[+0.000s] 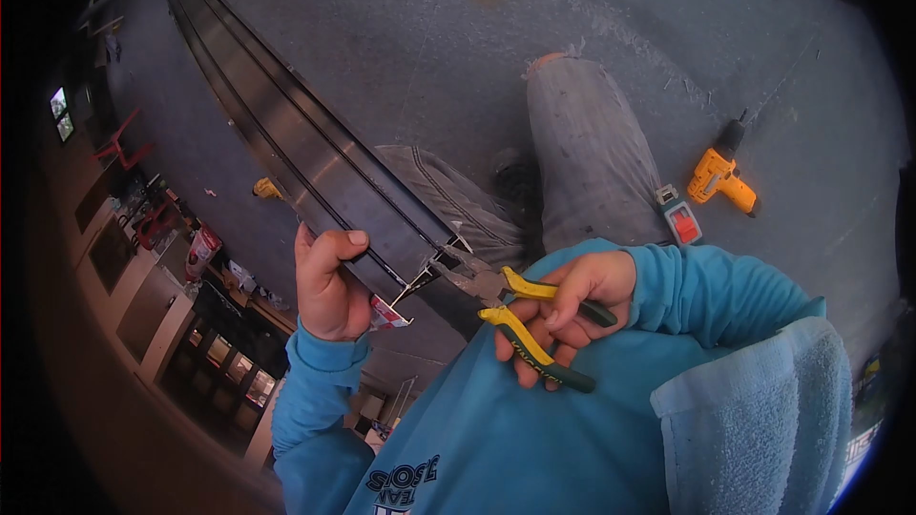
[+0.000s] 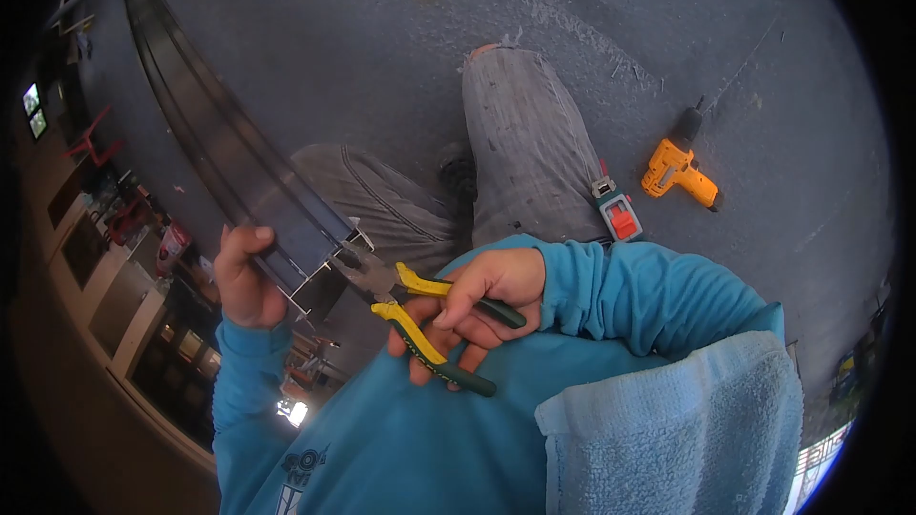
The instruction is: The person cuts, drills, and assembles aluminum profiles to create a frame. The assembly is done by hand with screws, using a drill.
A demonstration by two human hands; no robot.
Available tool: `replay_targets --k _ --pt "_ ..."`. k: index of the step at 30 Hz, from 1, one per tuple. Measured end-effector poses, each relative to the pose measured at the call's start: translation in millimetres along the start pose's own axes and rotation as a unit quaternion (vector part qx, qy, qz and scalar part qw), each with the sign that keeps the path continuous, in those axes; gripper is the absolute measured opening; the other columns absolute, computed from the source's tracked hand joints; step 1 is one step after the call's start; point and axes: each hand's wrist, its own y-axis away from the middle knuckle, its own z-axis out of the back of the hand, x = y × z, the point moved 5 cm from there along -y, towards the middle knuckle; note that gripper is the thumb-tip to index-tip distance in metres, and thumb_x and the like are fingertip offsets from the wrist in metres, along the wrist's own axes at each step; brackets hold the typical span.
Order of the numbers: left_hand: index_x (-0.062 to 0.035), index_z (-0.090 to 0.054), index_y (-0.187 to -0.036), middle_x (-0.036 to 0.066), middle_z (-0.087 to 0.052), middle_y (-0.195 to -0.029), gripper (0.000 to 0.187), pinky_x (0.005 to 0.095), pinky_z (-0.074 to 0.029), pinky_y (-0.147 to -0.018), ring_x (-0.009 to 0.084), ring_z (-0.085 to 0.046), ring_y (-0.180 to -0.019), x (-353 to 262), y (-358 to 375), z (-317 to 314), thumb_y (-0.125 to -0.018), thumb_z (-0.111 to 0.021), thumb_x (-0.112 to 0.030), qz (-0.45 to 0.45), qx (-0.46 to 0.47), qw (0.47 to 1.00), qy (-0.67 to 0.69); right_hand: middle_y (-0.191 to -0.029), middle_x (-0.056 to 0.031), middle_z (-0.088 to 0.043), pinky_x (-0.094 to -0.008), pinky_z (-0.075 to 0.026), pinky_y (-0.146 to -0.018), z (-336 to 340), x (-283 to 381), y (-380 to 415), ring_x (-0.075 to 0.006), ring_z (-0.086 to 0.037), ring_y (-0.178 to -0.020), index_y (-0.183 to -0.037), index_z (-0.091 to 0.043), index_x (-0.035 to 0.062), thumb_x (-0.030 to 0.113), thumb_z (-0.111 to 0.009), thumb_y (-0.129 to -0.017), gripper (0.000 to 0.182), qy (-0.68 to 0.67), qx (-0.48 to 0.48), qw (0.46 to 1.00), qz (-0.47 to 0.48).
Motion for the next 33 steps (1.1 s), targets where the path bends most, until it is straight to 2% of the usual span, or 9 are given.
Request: replay_targets --k 5,7,11,15,19,25,28,30,33 --pt "0.0034 -0.045 -0.119 0.015 -0.062 -0.102 0.046 0.0414 -0.056 -0.085 0.0278 -0.065 -0.091 1.5 -0.4 5.8 -0.073 -0.052 0.004 -0.003 -0.010 1.000 0.001 -0.118 -0.0290 -0.056 -0.0448 -0.050 -0.094 -7.5 19.1 9.1 -0.0331 -0.060 -0.112 -0.132 -0.037 -0.0104 0.009 -0.056 -0.085 0.055 0.055 -0.030 0.998 -0.027" --pt "0.0033 -0.045 -0.120 0.015 -0.062 -0.103 0.047 0.0416 -0.056 -0.085 0.0279 -0.066 -0.091 1.3 -1.3 3.3 -0.073 -0.051 0.004 -0.002 -0.007 1.000 -0.001 -0.114 -0.0255 -0.058 -0.0430 -0.051 -0.094 -5.2 26.9 15.4 -0.0324 -0.058 -0.114 -0.131 -0.042 -0.0061 0.007 -0.054 -0.085 0.050 0.189 -0.115 0.973 -0.063" --pt "0.0029 -0.045 -0.120 0.016 -0.063 -0.105 0.048 0.0413 -0.057 -0.085 0.0286 -0.066 -0.092 -0.3 -1.0 0.3 -0.073 -0.050 0.004 0.006 -0.004 1.000 -0.006 -0.110 -0.0247 -0.060 -0.0420 -0.052 -0.092 -8.5 41.7 20.2 -0.0320 -0.060 -0.111 -0.130 -0.045 -0.0053 0.006 -0.055 -0.083 0.049 0.265 -0.161 0.946 -0.088" --pt "0.0078 -0.047 -0.124 0.023 -0.060 -0.117 0.054 0.0431 -0.051 -0.095 0.0342 -0.062 -0.105 0.2 -1.4 3.8 -0.071 -0.049 -0.002 -0.006 0.009 0.999 -0.046 -0.110 -0.0185 -0.062 -0.0302 -0.052 -0.083 -7.1 40.7 18.5 -0.0220 -0.063 -0.097 -0.129 -0.049 -0.0040 0.008 -0.056 -0.082 0.048 0.276 -0.174 0.943 -0.064" --pt "0.0034 -0.045 -0.122 0.017 -0.063 -0.106 0.050 0.0412 -0.056 -0.087 0.0301 -0.066 -0.094 -1.9 0.3 -2.7 -0.072 -0.050 0.004 -0.009 -0.007 1.000 0.005 -0.108 -0.0124 -0.064 -0.0225 -0.049 -0.074 -4.1 41.8 18.9 -0.0120 -0.059 -0.085 -0.128 -0.052 -0.0019 0.010 -0.057 -0.083 0.046 0.342 -0.156 0.923 -0.076" --pt "0.0033 -0.045 -0.123 0.018 -0.062 -0.107 0.052 0.0421 -0.057 -0.086 0.0314 -0.066 -0.095 -1.9 -1.4 -2.0 -0.070 -0.050 0.004 0.005 0.015 1.000 0.004 -0.107 -0.0129 -0.066 -0.0216 -0.049 -0.075 -5.0 35.0 14.5 -0.0126 -0.061 -0.089 -0.129 -0.051 -0.0054 0.013 -0.063 -0.080 0.053 0.288 -0.149 0.943 -0.069" --pt "0.0103 -0.039 -0.131 0.032 -0.053 -0.124 0.065 0.0444 -0.051 -0.096 0.0380 -0.059 -0.110 -0.1 -1.8 -0.5 -0.069 -0.050 -0.006 -0.005 0.015 0.997 -0.077 -0.108 -0.0142 -0.066 -0.0226 -0.049 -0.075 2.9 33.8 13.1 -0.0148 -0.062 -0.093 -0.129 -0.051 -0.0053 0.013 -0.063 -0.080 0.054 0.282 -0.141 0.947 -0.064" --pt "0.0029 -0.045 -0.123 0.018 -0.062 -0.109 0.053 0.0422 -0.058 -0.086 0.0313 -0.066 -0.094 1.9 -3.1 2.7 -0.070 -0.050 0.003 -0.004 0.010 1.000 0.005 -0.109 -0.0158 -0.065 -0.0244 -0.050 -0.076 3.1 33.2 13.2 -0.0141 -0.061 -0.090 -0.130 -0.050 -0.0045 0.009 -0.057 -0.082 0.050 0.256 -0.135 0.955 -0.067" --pt "0.0028 -0.046 -0.122 0.017 -0.062 -0.108 0.051 0.0418 -0.056 -0.088 0.0305 -0.066 -0.095 0.9 -1.0 0.5 -0.071 -0.051 0.003 0.006 0.007 1.000 0.007 -0.111 -0.0183 -0.063 -0.0268 -0.052 -0.078 7.8 31.9 9.9 -0.0148 -0.061 -0.089 -0.130 -0.048 -0.0046 0.003 -0.051 -0.085 0.046 0.226 -0.119 0.964 -0.072"
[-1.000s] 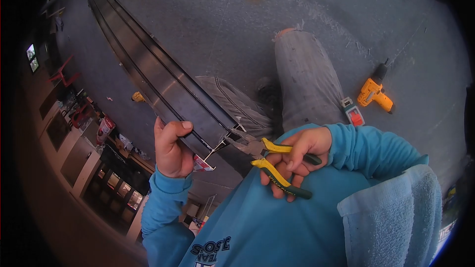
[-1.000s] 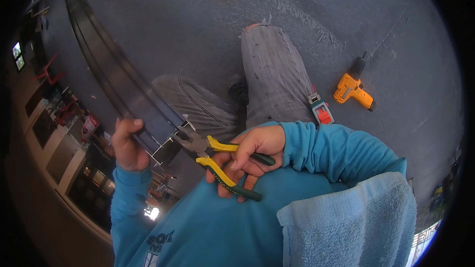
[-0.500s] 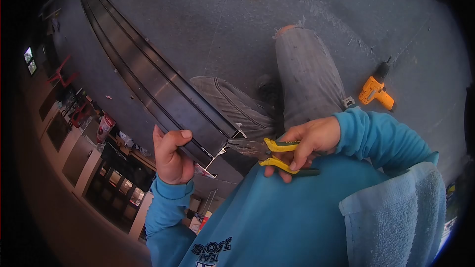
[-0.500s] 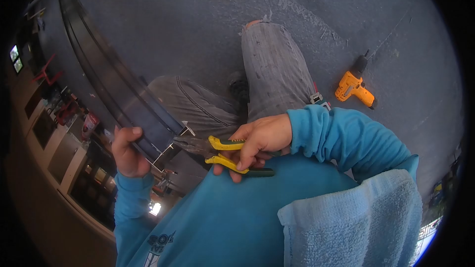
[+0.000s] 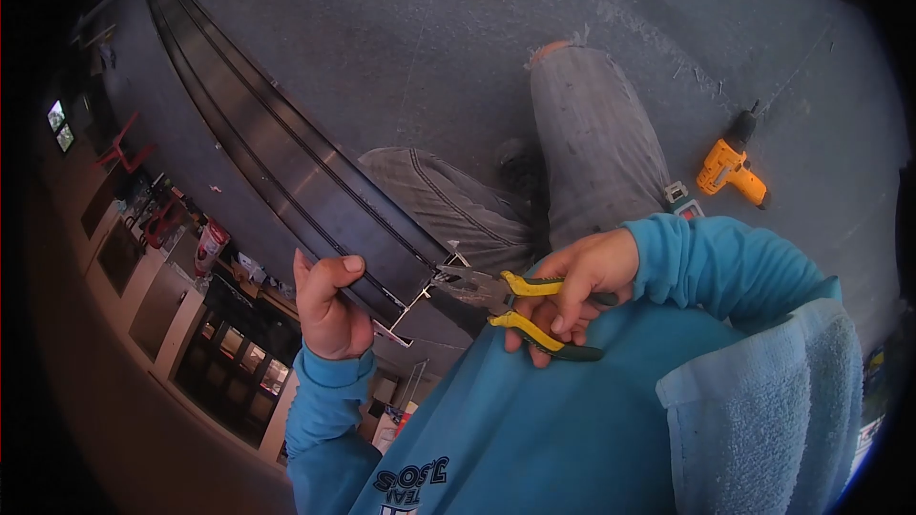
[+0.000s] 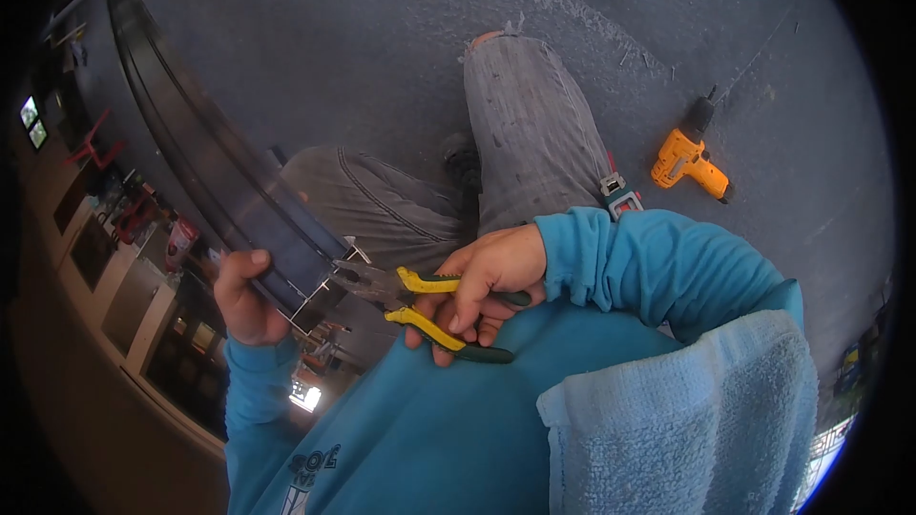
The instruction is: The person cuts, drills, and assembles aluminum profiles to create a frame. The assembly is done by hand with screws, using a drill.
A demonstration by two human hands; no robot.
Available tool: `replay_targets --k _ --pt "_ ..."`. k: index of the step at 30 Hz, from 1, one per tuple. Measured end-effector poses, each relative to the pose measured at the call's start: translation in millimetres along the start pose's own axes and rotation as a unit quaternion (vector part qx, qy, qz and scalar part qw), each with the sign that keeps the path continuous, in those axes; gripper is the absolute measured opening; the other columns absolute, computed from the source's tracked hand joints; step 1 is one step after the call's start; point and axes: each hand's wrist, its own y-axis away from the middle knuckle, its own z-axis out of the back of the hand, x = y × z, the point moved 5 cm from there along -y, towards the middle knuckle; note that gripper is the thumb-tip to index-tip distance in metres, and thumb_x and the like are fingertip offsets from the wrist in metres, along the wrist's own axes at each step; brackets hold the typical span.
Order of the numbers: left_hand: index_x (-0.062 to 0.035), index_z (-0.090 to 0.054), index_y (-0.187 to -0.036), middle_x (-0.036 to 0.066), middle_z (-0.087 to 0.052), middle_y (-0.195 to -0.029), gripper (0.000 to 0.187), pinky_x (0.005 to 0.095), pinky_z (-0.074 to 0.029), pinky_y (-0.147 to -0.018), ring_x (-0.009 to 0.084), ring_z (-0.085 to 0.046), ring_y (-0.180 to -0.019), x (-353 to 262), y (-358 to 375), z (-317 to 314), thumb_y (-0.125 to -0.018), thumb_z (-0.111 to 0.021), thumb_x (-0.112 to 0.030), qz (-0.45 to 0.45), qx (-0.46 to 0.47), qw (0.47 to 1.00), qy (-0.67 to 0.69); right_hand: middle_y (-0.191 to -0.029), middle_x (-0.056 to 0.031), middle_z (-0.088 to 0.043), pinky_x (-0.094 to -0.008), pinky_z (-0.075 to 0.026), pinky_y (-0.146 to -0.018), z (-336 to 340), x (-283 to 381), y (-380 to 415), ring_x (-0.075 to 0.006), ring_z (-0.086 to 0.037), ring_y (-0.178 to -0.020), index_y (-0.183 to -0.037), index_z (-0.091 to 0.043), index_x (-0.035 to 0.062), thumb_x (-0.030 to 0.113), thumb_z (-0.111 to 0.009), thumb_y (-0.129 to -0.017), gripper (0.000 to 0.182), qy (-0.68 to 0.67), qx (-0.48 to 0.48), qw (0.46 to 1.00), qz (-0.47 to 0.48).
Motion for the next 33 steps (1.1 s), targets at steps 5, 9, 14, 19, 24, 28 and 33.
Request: replay_targets --k 5,9,14,19,24,28,33 --pt "0.0021 -0.047 -0.121 0.015 -0.062 -0.107 0.050 0.0410 -0.052 -0.090 0.0296 -0.064 -0.095 1.4 2.0 8.7 -0.071 -0.051 0.003 -0.005 -0.025 1.000 -0.019 -0.113 -0.0202 -0.063 -0.0280 -0.052 -0.078 2.5 -8.5 -8.0 -0.0182 -0.063 -0.096 -0.130 -0.048 -0.0061 0.002 -0.051 -0.086 0.045 -0.036 0.027 0.999 -0.008" --pt "0.0077 -0.035 -0.134 0.031 -0.052 -0.122 0.070 0.0451 -0.055 -0.089 0.0382 -0.060 -0.107 5.0 1.3 20.4 -0.068 -0.052 -0.007 -0.011 -0.044 0.993 -0.109 -0.115 -0.0205 -0.061 -0.0294 -0.051 -0.082 -1.4 -9.0 -8.8 -0.0201 -0.062 -0.100 -0.129 -0.048 -0.0062 0.002 -0.051 -0.086 0.044 -0.082 0.061 0.995 -0.004" --pt "0.0083 -0.036 -0.133 0.030 -0.052 -0.122 0.070 0.0465 -0.056 -0.087 0.0388 -0.061 -0.104 0.0 2.8 4.7 -0.067 -0.053 -0.009 -0.007 -0.028 0.996 -0.084 -0.114 -0.0195 -0.061 -0.0319 -0.049 -0.090 -3.1 -8.9 -12.0 -0.0226 -0.060 -0.106 -0.127 -0.048 -0.0066 0.000 -0.051 -0.085 0.043 -0.076 0.061 0.995 -0.012" --pt "0.0092 -0.037 -0.132 0.030 -0.052 -0.121 0.070 0.0457 -0.056 -0.084 0.0386 -0.062 -0.101 1.2 1.6 8.2 -0.067 -0.055 -0.009 -0.012 -0.024 0.996 -0.081 -0.108 -0.0179 -0.061 -0.0326 -0.049 -0.090 -8.7 -1.9 -6.6 -0.0268 -0.060 -0.107 -0.123 -0.049 -0.0063 -0.002 -0.053 -0.083 0.040 -0.163 0.032 0.986 -0.014" --pt "0.0103 -0.039 -0.131 0.029 -0.054 -0.119 0.068 0.0460 -0.056 -0.084 0.0384 -0.062 -0.101 0.2 1.4 4.6 -0.068 -0.056 -0.010 0.000 -0.013 0.997 -0.075 -0.108 -0.0168 -0.060 -0.0341 -0.051 -0.088 -9.5 -7.1 -9.8 -0.0276 -0.061 -0.102 -0.119 -0.051 -0.0043 -0.002 -0.053 -0.082 0.037 -0.155 0.048 0.985 -0.054" --pt "0.0102 -0.039 -0.130 0.029 -0.054 -0.119 0.068 0.0465 -0.056 -0.084 0.0385 -0.062 -0.100 -0.3 0.3 3.6 -0.068 -0.056 -0.011 -0.001 -0.005 0.997 -0.075 -0.112 -0.0116 -0.054 -0.0366 -0.048 -0.092 -10.0 -9.2 -12.6 -0.0241 -0.060 -0.103 -0.121 -0.049 -0.0014 0.000 -0.062 -0.076 0.046 -0.182 0.046 0.979 -0.080" --pt "0.0030 -0.045 -0.124 0.021 -0.063 -0.111 0.058 0.0447 -0.056 -0.089 0.0347 -0.066 -0.097 -1.1 0.1 1.6 -0.066 -0.050 0.004 0.010 0.006 1.000 0.004 -0.108 -0.0122 -0.056 -0.0353 -0.049 -0.088 -12.1 -4.6 -12.7 -0.0240 -0.060 -0.098 -0.115 -0.051 -0.0008 -0.001 -0.061 -0.072 0.044 -0.169 0.013 0.982 -0.085"
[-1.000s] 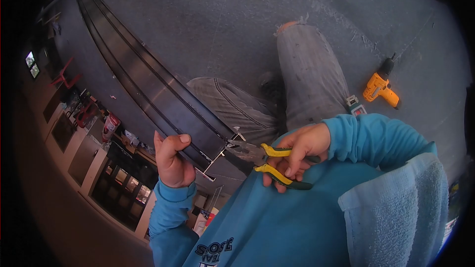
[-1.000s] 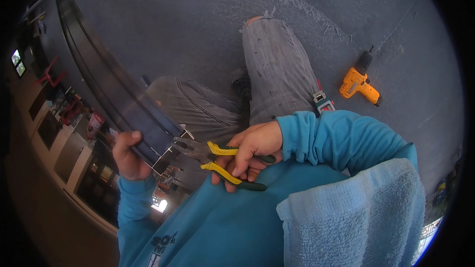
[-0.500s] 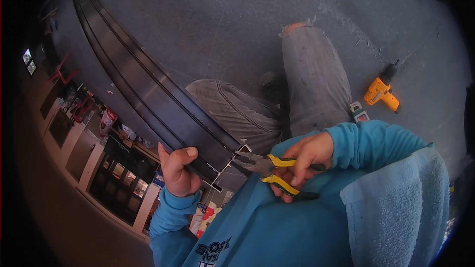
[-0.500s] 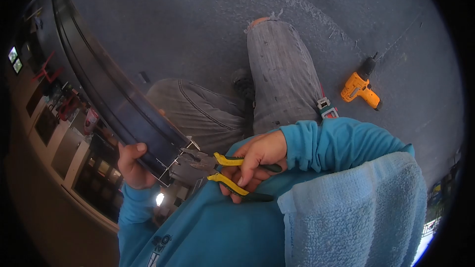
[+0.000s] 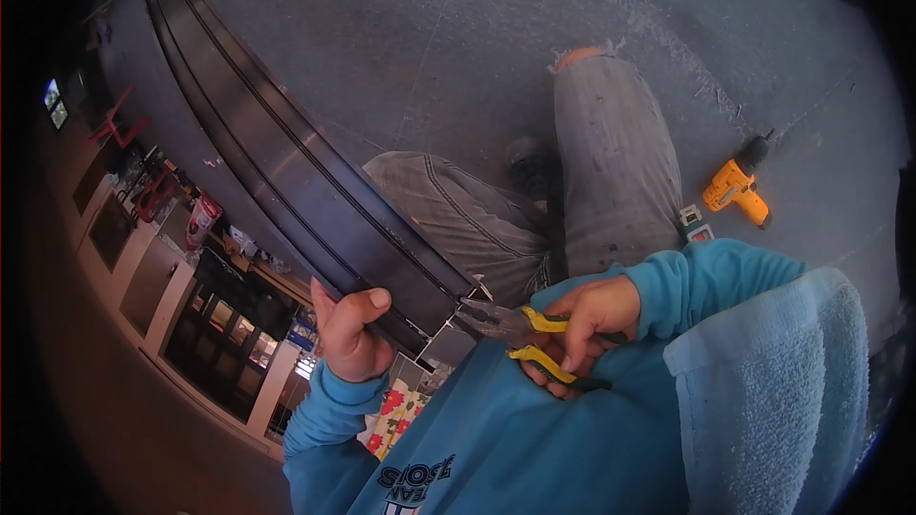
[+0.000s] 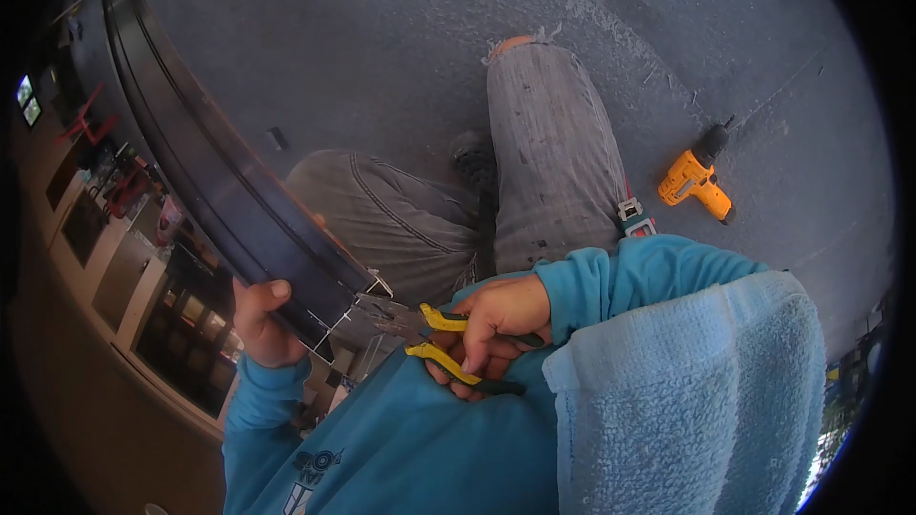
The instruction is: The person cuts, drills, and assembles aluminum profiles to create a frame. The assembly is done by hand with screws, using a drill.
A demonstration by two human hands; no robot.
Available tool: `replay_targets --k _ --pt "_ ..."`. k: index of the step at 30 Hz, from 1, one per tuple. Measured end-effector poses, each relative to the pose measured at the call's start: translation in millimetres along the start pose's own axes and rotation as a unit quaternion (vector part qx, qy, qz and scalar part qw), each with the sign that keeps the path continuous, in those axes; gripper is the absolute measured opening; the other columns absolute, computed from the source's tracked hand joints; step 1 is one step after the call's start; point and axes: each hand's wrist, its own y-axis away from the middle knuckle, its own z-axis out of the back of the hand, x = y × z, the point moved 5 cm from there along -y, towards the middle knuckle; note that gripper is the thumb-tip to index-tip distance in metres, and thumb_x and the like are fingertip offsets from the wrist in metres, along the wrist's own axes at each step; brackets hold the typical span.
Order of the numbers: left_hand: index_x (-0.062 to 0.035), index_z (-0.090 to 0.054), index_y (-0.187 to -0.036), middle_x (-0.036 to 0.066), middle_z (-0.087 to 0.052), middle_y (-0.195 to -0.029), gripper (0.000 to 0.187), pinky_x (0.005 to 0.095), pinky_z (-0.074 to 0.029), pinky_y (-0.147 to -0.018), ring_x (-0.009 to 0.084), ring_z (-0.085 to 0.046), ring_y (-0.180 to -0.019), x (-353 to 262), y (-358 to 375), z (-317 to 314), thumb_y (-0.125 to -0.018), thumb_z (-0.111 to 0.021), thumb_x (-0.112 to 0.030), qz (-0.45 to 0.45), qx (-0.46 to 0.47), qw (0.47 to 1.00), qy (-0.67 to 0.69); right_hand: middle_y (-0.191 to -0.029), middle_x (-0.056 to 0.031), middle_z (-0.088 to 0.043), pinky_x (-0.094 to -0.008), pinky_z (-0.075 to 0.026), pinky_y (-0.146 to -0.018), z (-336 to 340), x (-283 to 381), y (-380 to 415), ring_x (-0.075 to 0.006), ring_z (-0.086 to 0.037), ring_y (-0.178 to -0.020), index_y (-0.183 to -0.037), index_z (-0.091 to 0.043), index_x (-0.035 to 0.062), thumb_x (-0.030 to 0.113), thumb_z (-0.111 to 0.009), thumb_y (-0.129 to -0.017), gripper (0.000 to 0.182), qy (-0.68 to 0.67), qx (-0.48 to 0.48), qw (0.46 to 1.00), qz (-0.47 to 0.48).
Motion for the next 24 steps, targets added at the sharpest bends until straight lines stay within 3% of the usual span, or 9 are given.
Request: replay_targets --k 7,9,17,19,24 --pt "0.0030 -0.045 -0.125 0.021 -0.062 -0.112 0.060 0.0450 -0.055 -0.090 0.0346 -0.066 -0.099 -1.4 -1.8 1.0 -0.066 -0.051 0.005 -0.003 -0.007 1.000 -0.004 -0.094 -0.0151 -0.060 -0.0339 -0.049 -0.082 -5.5 6.2 1.7 -0.0254 -0.060 -0.090 -0.107 -0.053 -0.0027 -0.001 -0.057 -0.068 0.039 0.034 -0.028 0.999 -0.024" --pt "0.0097 -0.041 -0.128 0.028 -0.055 -0.116 0.067 0.0436 -0.056 -0.083 0.0359 -0.063 -0.096 -2.8 -2.6 -1.1 -0.067 -0.056 -0.013 -0.016 -0.024 0.995 -0.098 -0.094 -0.0150 -0.060 -0.0335 -0.049 -0.083 -6.8 6.7 0.6 -0.0253 -0.060 -0.089 -0.107 -0.053 -0.0032 -0.001 -0.057 -0.068 0.039 0.042 -0.044 0.998 -0.021" --pt "0.0100 -0.041 -0.128 0.027 -0.055 -0.114 0.067 0.0438 -0.058 -0.080 0.0363 -0.063 -0.095 -1.8 -7.0 4.3 -0.068 -0.057 -0.014 -0.017 -0.034 0.993 -0.112 -0.093 -0.0133 -0.061 -0.0298 -0.047 -0.082 -6.7 8.5 -2.7 -0.0227 -0.060 -0.089 -0.108 -0.053 -0.0040 -0.003 -0.054 -0.068 0.040 0.064 -0.082 0.994 -0.024" --pt "0.0099 -0.041 -0.128 0.027 -0.055 -0.114 0.067 0.0437 -0.058 -0.080 0.0363 -0.063 -0.095 -1.6 -6.7 4.7 -0.067 -0.057 -0.014 -0.014 -0.039 0.993 -0.110 -0.092 -0.0138 -0.061 -0.0306 -0.051 -0.079 -5.6 10.5 -4.0 -0.0229 -0.064 -0.088 -0.097 -0.059 -0.0032 -0.001 -0.050 -0.068 0.031 0.118 -0.117 0.986 -0.018" --pt "0.0096 -0.040 -0.128 0.028 -0.055 -0.114 0.067 0.0445 -0.057 -0.080 0.0370 -0.063 -0.095 -1.0 -5.7 5.7 -0.067 -0.056 -0.013 -0.014 -0.058 0.993 -0.104 -0.088 -0.0133 -0.062 -0.0300 -0.051 -0.077 -8.1 11.3 -6.2 -0.0227 -0.064 -0.085 -0.096 -0.060 -0.0025 -0.002 -0.050 -0.066 0.032 0.131 -0.148 0.980 -0.026"
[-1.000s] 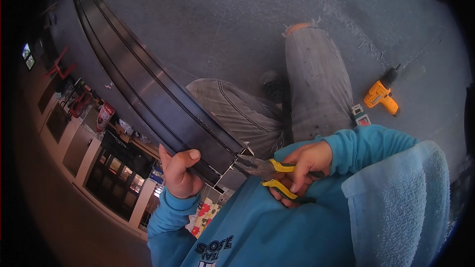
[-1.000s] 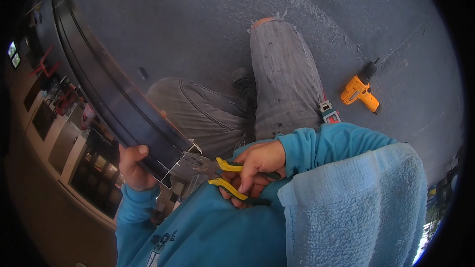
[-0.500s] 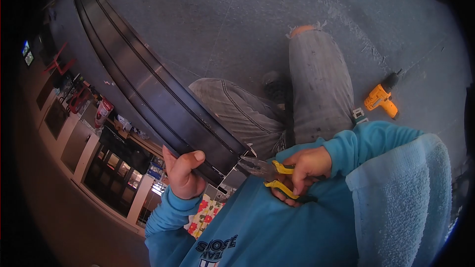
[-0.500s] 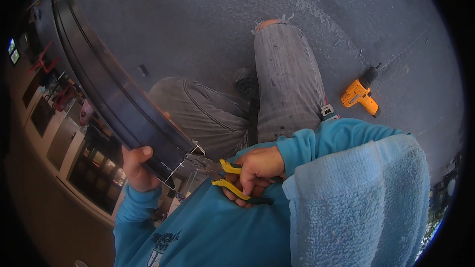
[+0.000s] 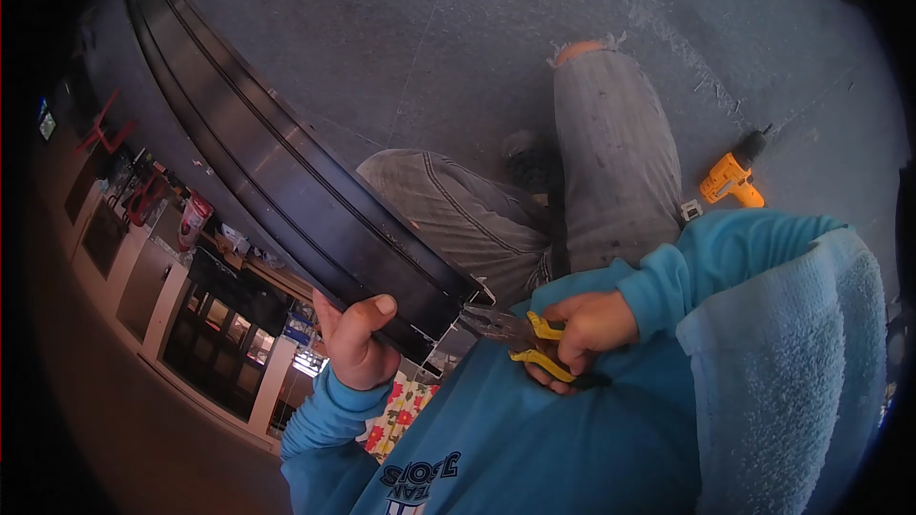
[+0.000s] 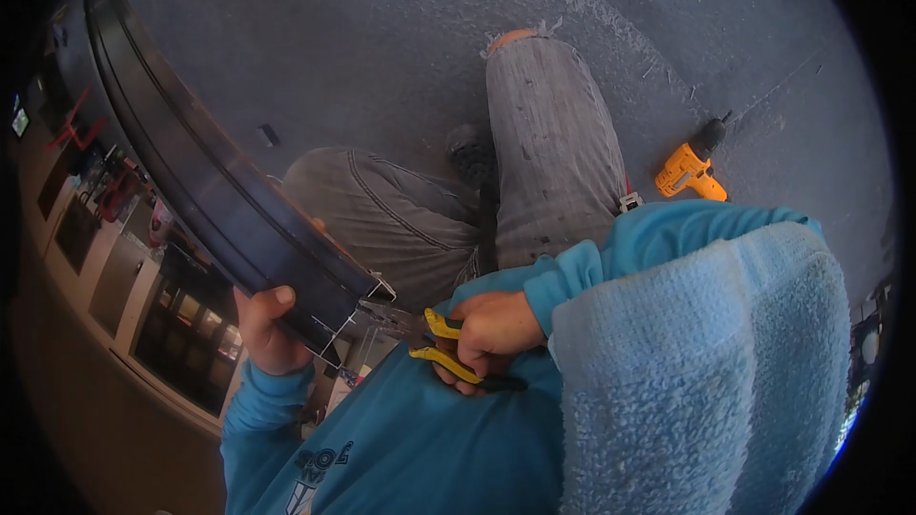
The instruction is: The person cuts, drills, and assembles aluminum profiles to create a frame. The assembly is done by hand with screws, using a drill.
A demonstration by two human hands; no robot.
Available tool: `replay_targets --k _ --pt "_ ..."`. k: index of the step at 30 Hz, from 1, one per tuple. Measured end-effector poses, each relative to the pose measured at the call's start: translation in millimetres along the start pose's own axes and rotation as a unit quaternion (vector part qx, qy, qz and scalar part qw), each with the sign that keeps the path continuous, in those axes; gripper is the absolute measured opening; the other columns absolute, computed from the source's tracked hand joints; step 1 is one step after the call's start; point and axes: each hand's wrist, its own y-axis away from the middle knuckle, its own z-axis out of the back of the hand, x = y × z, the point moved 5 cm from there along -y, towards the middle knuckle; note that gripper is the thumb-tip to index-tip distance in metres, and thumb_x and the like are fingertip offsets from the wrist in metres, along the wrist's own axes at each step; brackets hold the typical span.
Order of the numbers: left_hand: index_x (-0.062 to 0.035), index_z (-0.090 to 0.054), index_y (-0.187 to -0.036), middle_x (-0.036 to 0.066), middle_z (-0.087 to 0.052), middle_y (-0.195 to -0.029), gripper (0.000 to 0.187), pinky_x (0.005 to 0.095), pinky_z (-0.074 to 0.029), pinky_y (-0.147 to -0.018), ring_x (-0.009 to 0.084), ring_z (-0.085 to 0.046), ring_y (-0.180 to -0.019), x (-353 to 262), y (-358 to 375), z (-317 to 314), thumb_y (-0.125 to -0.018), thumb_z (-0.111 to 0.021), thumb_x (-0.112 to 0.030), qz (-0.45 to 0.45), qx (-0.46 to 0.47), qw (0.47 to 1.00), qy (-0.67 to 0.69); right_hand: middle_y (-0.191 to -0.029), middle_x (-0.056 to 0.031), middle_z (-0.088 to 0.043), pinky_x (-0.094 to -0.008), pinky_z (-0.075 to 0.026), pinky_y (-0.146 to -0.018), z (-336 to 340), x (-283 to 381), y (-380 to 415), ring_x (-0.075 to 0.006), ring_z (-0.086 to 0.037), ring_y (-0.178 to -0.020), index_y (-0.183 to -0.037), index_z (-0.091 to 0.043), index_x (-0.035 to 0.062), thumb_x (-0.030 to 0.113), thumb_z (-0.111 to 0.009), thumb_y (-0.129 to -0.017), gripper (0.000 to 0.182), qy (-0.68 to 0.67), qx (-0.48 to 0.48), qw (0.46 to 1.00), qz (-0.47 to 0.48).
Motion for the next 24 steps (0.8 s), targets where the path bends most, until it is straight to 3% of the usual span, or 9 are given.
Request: replay_targets --k 8,10,13,15,16,17,19,23,24 --pt "0.0089 -0.038 -0.131 0.029 -0.054 -0.120 0.069 0.0452 -0.055 -0.087 0.0380 -0.061 -0.102 -5.7 -2.0 -1.0 -0.068 -0.057 -0.013 0.016 0.036 0.999 0.007 -0.093 -0.0127 -0.063 -0.0300 -0.051 -0.078 4.5 17.5 25.7 -0.0225 -0.063 -0.087 -0.101 -0.059 -0.0019 -0.003 -0.053 -0.066 0.035 0.042 0.031 0.999 0.008" --pt "0.0087 -0.038 -0.132 0.030 -0.053 -0.121 0.069 0.0449 -0.054 -0.089 0.0378 -0.060 -0.105 -7.6 0.1 -0.2 -0.069 -0.056 -0.012 0.013 0.032 0.999 0.003 -0.102 -0.0116 -0.061 -0.0301 -0.050 -0.079 7.7 21.5 47.6 -0.0207 -0.060 -0.094 -0.106 -0.057 -0.0017 -0.001 -0.054 -0.070 0.037 0.036 0.020 0.994 0.097" --pt "0.0083 -0.038 -0.132 0.029 -0.053 -0.123 0.066 0.0436 -0.053 -0.092 0.0363 -0.059 -0.109 -7.3 0.7 5.2 -0.071 -0.055 -0.010 0.008 0.013 1.000 -0.009 -0.107 -0.0110 -0.059 -0.0322 -0.047 -0.085 38.1 38.7 104.7 -0.0190 -0.056 -0.100 -0.109 -0.057 -0.0004 0.000 -0.056 -0.073 0.037 0.268 -0.162 0.930 0.191" --pt "0.0082 -0.039 -0.132 0.028 -0.055 -0.122 0.061 0.0425 -0.053 -0.093 0.0354 -0.061 -0.107 -3.4 -1.0 11.6 -0.074 -0.052 -0.007 0.016 0.008 0.999 0.028 -0.105 -0.0119 -0.060 -0.0360 -0.045 -0.090 76.1 54.5 148.4 -0.0210 -0.054 -0.100 -0.112 -0.056 -0.0002 0.002 -0.056 -0.074 0.038 0.358 -0.352 0.841 0.201" --pt "0.0064 -0.049 -0.123 0.022 -0.060 -0.116 0.047 0.0418 -0.053 -0.090 0.0322 -0.063 -0.103 2.6 -3.8 16.8 -0.079 -0.054 -0.009 0.002 0.007 0.999 0.037 -0.103 -0.0129 -0.060 -0.0380 -0.046 -0.088 115.6 61.1 168.2 -0.0242 -0.056 -0.095 -0.110 -0.055 -0.0002 0.008 -0.055 -0.076 0.034 0.485 -0.480 0.698 0.220" --pt "0.0064 -0.049 -0.123 0.022 -0.060 -0.116 0.047 0.0418 -0.053 -0.090 0.0322 -0.063 -0.103 2.8 -4.5 18.1 -0.079 -0.054 -0.009 -0.003 0.011 0.999 0.035 -0.103 -0.0172 -0.060 -0.0420 -0.046 -0.087 147.2 61.9 188.5 -0.0322 -0.058 -0.098 -0.111 -0.052 0.0006 0.014 -0.055 -0.079 0.035 0.502 -0.621 0.566 0.205" --pt "0.0032 -0.057 -0.112 0.016 -0.065 -0.107 0.032 0.0404 -0.054 -0.086 0.0282 -0.065 -0.098 3.2 -6.1 19.2 -0.084 -0.056 -0.012 0.010 0.015 0.997 0.074 -0.104 -0.0241 -0.060 -0.0462 -0.047 -0.088 208.5 68.1 220.0 -0.0398 -0.060 -0.095 -0.121 -0.046 0.0007 0.018 -0.058 -0.080 0.046 0.522 -0.758 0.384 0.067" --pt "-0.0002 -0.060 -0.109 0.013 -0.065 -0.104 0.028 0.0383 -0.051 -0.090 0.0241 -0.064 -0.099 -2.0 -6.5 11.3 -0.090 -0.058 -0.020 -0.016 0.064 0.996 0.060 -0.121 -0.0248 -0.054 -0.0472 -0.045 -0.094 274.4 65.3 247.4 -0.0424 -0.054 -0.109 -0.128 -0.041 0.0039 0.021 -0.060 -0.081 0.054 0.465 -0.833 0.281 0.109" --pt "0.0019 -0.054 -0.121 0.019 -0.061 -0.116 0.043 0.0422 -0.046 -0.099 0.0299 -0.059 -0.112 -2.5 -6.7 17.2 -0.092 -0.057 -0.029 -0.038 0.094 0.994 0.037 -0.125 -0.0241 -0.051 -0.0467 -0.045 -0.096 275.4 59.4 246.6 -0.0414 -0.053 -0.113 -0.129 -0.041 0.0051 0.023 -0.061 -0.080 0.056 0.453 -0.849 0.240 0.126"
